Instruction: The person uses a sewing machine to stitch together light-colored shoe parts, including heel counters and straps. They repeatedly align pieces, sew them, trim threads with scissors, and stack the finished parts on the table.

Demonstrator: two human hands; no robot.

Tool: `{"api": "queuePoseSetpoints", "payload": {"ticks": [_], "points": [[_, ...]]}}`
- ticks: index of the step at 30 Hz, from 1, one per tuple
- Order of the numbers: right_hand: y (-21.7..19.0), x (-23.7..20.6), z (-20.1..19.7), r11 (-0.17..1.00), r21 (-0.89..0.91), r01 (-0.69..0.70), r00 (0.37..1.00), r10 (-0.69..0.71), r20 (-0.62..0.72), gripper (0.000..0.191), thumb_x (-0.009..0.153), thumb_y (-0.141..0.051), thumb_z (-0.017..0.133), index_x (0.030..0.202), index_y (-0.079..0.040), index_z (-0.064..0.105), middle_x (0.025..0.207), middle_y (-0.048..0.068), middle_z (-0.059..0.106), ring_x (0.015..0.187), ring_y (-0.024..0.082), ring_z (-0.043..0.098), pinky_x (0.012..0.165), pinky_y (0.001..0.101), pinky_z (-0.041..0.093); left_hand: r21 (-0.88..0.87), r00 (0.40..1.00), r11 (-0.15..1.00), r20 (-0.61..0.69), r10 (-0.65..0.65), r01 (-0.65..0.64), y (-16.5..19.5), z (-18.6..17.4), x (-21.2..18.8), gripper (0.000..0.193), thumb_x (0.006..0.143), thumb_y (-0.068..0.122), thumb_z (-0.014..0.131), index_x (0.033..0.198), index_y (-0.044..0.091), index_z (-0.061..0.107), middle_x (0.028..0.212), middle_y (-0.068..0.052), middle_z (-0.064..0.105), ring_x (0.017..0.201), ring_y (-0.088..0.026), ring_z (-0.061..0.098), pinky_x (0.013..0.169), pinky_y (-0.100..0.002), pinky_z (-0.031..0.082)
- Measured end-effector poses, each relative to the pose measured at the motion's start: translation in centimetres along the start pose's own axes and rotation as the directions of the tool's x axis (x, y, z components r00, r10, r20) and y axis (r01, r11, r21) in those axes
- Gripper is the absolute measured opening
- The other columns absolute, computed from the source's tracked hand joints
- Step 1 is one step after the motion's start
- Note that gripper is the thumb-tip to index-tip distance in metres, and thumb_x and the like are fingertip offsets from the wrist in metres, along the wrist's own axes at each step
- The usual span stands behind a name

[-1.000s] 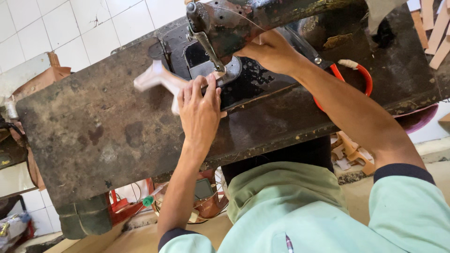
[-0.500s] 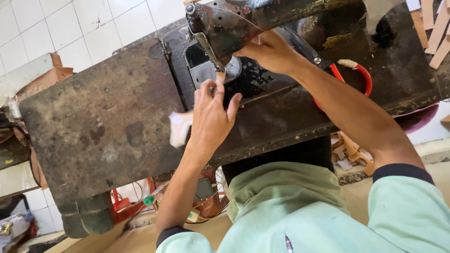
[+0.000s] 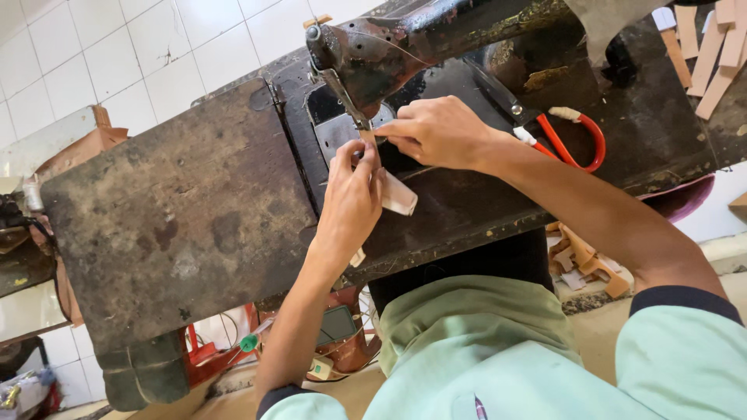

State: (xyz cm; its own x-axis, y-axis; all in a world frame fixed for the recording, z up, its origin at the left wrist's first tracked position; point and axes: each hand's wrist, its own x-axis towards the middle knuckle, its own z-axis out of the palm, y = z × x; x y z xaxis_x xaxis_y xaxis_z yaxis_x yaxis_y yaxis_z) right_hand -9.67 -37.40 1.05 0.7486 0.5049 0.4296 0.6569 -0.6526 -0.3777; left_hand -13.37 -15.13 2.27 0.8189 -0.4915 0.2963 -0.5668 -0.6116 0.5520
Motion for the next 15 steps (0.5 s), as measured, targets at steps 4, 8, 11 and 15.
{"api": "queuePoseSetpoints", "payload": {"ticks": [4, 8, 11, 15], "points": [[0.5, -0.5, 0.8, 0.998, -0.047, 0.045, 0.999, -0.045, 0.003, 0.024, 0.095, -0.021, 0.071, 0.119, -0.018, 0.074, 0.078, 0.004, 0.062, 0.075, 0.026, 0.066, 0.061, 0.0414, 0.052, 0.022, 1.000, 1.000, -0.019, 0.013, -0.012, -0.2, 0.1, -0.1, 0.036, 0.098, 0.006, 0.065, 0.132, -0.007, 0.060, 0.132, -0.022, 0.055, 0.115, -0.040, 0.056, 0.100, -0.047, 0.049], [0.6, -0.5, 0.7, 0.997, -0.059, 0.047, 0.999, -0.047, 0.005, 0.028, 0.093, -0.021, 0.070, 0.121, -0.019, 0.074, 0.080, 0.004, 0.063, 0.077, 0.026, 0.067, 0.063, 0.0410, 0.053, 0.044, 0.999, 0.999, -0.038, 0.034, -0.032, -0.4, 0.0, 0.1, 0.037, 0.099, 0.008, 0.067, 0.134, -0.002, 0.060, 0.132, -0.020, 0.056, 0.118, -0.041, 0.055, 0.102, -0.048, 0.047], [0.6, -0.4, 0.7, 0.998, -0.041, 0.041, 0.999, -0.040, 0.013, 0.028, 0.094, -0.020, 0.070, 0.122, -0.018, 0.074, 0.080, 0.005, 0.062, 0.077, 0.026, 0.067, 0.064, 0.0411, 0.054, 0.077, 0.998, 0.996, -0.042, 0.044, -0.040, -0.7, -0.1, 0.3, 0.039, 0.097, 0.010, 0.070, 0.134, 0.000, 0.059, 0.131, -0.018, 0.056, 0.119, -0.040, 0.054, 0.102, -0.048, 0.045], [0.7, -0.5, 0.7, 0.998, -0.046, 0.046, 0.999, -0.045, 0.031, 0.030, 0.089, -0.020, 0.072, 0.119, -0.015, 0.073, 0.082, 0.005, 0.063, 0.079, 0.027, 0.068, 0.066, 0.0413, 0.054, 0.034, 0.998, 0.999, -0.054, 0.034, -0.032, -1.6, -0.3, 1.1, 0.041, 0.092, 0.015, 0.078, 0.124, 0.004, 0.055, 0.137, -0.021, 0.051, 0.124, -0.039, 0.053, 0.102, -0.048, 0.043]]}}
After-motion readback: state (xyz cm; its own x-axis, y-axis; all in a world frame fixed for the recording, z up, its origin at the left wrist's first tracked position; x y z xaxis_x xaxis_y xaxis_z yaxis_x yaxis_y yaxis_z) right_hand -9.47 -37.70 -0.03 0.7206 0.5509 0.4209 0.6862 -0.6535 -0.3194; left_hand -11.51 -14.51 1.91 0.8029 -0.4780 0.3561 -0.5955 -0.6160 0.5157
